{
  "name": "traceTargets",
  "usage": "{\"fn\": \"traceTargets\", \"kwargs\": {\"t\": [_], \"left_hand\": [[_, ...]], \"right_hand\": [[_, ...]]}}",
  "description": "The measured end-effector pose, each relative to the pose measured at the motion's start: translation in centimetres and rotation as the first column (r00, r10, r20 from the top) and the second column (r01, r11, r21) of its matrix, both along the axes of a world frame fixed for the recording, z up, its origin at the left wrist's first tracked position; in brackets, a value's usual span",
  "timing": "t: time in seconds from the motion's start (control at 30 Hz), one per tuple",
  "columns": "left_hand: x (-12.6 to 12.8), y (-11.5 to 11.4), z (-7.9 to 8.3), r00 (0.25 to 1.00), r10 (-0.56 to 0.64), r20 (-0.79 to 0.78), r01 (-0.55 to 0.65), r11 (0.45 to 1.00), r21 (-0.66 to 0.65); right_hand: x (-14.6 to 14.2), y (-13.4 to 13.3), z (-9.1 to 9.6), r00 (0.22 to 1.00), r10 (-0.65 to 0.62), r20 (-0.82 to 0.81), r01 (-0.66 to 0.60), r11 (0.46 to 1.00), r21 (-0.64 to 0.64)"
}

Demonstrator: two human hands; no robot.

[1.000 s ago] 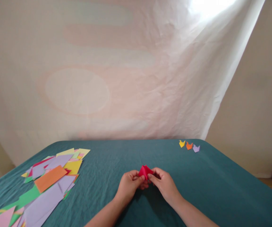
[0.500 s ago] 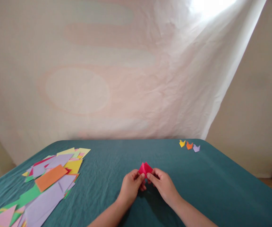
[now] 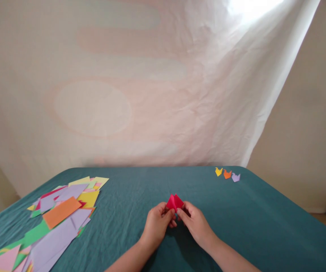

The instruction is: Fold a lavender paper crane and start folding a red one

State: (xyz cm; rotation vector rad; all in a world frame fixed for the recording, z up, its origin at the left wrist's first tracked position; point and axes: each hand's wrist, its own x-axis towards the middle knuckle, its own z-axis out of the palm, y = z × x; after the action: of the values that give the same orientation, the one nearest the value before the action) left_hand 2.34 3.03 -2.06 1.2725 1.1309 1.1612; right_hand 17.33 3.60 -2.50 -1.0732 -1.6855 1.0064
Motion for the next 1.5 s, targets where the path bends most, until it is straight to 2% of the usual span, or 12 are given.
{"fn": "traceTargets", "kwargs": {"t": [0.2, 0.37, 0.53, 0.67, 0.8, 0.9, 1.13, 1.5], "left_hand": [[-0.2, -0.1, -0.4, 0.999, -0.048, -0.011, 0.048, 0.999, 0.016], [-0.4, -0.1, -0.3, 0.997, -0.069, 0.034, 0.071, 0.997, -0.038], [-0.5, -0.2, 0.2, 0.997, -0.067, -0.028, 0.066, 0.997, -0.035], [-0.4, -0.2, -0.1, 0.998, -0.064, -0.013, 0.063, 0.996, -0.063], [-0.3, -0.3, -0.3, 0.994, -0.105, -0.013, 0.104, 0.993, -0.059], [-0.3, -0.5, -0.1, 0.99, -0.137, -0.011, 0.137, 0.989, -0.061], [-0.4, -0.4, 0.4, 0.996, -0.084, -0.013, 0.084, 0.996, 0.009], [-0.1, -1.1, 1.3, 0.985, -0.171, 0.004, 0.171, 0.985, 0.006]], "right_hand": [[0.3, 0.3, -0.2, 0.999, 0.024, -0.048, -0.026, 0.998, -0.05], [0.4, 0.1, 0.0, 0.996, 0.07, -0.051, -0.073, 0.996, -0.059], [0.2, -0.2, 0.5, 1.0, -0.003, -0.014, 0.003, 1.0, 0.004], [0.1, -0.1, 0.5, 0.997, -0.062, 0.034, 0.06, 0.996, 0.067], [0.0, -0.2, 0.2, 0.994, -0.101, 0.034, 0.098, 0.992, 0.077], [0.0, -0.3, 0.3, 0.99, -0.139, 0.029, 0.134, 0.981, 0.142], [0.0, -0.5, 0.6, 0.994, -0.098, 0.044, 0.087, 0.973, 0.212], [0.0, -0.8, 1.0, 0.992, -0.113, 0.053, 0.095, 0.959, 0.267]]}}
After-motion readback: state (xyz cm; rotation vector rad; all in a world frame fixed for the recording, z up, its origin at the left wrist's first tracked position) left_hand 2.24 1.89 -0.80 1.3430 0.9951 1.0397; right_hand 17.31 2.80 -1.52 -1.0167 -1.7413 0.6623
